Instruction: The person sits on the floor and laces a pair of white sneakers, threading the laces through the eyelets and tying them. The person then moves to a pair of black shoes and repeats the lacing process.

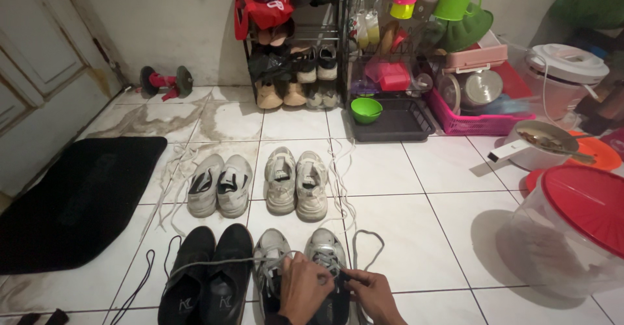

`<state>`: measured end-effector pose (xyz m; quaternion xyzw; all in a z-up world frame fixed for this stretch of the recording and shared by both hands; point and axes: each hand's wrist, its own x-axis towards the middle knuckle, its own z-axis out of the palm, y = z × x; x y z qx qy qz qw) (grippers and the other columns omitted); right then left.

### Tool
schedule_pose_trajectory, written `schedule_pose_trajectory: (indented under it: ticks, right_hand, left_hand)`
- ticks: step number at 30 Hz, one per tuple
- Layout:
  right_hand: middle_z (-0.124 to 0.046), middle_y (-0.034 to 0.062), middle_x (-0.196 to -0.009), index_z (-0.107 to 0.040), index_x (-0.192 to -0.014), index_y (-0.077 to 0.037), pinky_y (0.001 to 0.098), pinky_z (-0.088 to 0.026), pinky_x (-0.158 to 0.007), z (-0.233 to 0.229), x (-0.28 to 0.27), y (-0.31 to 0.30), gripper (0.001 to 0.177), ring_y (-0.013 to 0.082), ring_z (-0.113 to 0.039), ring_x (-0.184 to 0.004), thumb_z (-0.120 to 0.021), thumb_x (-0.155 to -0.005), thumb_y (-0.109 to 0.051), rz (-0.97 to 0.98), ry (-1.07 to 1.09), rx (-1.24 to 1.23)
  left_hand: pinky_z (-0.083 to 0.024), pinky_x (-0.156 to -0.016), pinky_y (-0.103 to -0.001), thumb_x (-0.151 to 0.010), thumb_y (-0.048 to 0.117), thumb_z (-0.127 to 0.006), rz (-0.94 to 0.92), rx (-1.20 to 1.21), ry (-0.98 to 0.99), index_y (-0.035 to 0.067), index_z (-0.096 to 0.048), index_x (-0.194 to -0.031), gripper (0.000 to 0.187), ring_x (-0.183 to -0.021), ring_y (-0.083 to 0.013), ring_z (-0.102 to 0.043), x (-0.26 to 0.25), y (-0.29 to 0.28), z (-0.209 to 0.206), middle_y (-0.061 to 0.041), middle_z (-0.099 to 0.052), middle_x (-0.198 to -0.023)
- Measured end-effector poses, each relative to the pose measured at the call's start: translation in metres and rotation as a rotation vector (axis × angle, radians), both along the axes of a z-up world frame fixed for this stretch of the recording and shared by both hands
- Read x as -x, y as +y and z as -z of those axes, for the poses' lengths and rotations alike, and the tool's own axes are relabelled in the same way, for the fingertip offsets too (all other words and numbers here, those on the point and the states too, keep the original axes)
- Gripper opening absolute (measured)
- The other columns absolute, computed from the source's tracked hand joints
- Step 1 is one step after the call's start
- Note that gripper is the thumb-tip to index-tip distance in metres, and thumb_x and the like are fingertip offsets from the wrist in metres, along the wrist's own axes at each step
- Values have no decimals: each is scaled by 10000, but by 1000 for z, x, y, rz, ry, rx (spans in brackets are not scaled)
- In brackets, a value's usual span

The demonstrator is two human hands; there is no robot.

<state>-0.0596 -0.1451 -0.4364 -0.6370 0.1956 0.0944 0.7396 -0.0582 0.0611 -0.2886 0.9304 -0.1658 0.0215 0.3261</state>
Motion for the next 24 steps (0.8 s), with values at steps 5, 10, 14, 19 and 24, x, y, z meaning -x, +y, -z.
schedule_pose_trajectory:
  ticks: [5,10,14,19,24]
  right_hand:
    - [-810,135,-962,-769,-1162,52,354,-644,-763,-3,1,3,310,204,-758,-831,-658,-875,20,8,-10,-22]
    - [-812,120,-979,-764,-1171,50,351,-645,-786,-15,5,5,321,188,-755,-841,-657,-871,14,-4,-16,-15]
    - [-808,99,-971,-774,-1192,5,328,-609,-759,-21,7,5,336,163,-719,-807,-684,-869,2,-50,-17,110]
    - [-787,114,-974,-778,-1116,44,336,-619,-721,-13,5,1,285,194,-730,-813,-654,-929,-131,93,70,-124]
    - [-765,150,-927,-785,-1049,66,339,-626,-686,-7,4,9,262,212,-727,-809,-737,-922,-159,45,-85,18]
  left_hand:
    - [-370,-927,-440,-710,229,-781,46,-39,-64,136,-811,-724,99,-944,-276,-600,-2,-2,-1,-80,-748,-776]
    - [-389,-925,-438,-716,239,-780,8,-81,-69,109,-799,-678,137,-950,-276,-608,-3,-9,1,-108,-717,-733]
    - [-387,-897,-439,-772,231,-772,58,-65,-51,101,-788,-727,139,-1016,-281,-574,-3,-10,7,-91,-702,-779]
    - [-386,-898,-468,-763,188,-794,60,109,-159,132,-808,-870,122,-989,-285,-596,-3,-9,22,-63,-718,-823]
    - [-360,-1014,-484,-765,190,-835,39,60,-180,133,-762,-984,237,-1090,-262,-604,-1,-9,30,-42,-716,-1003]
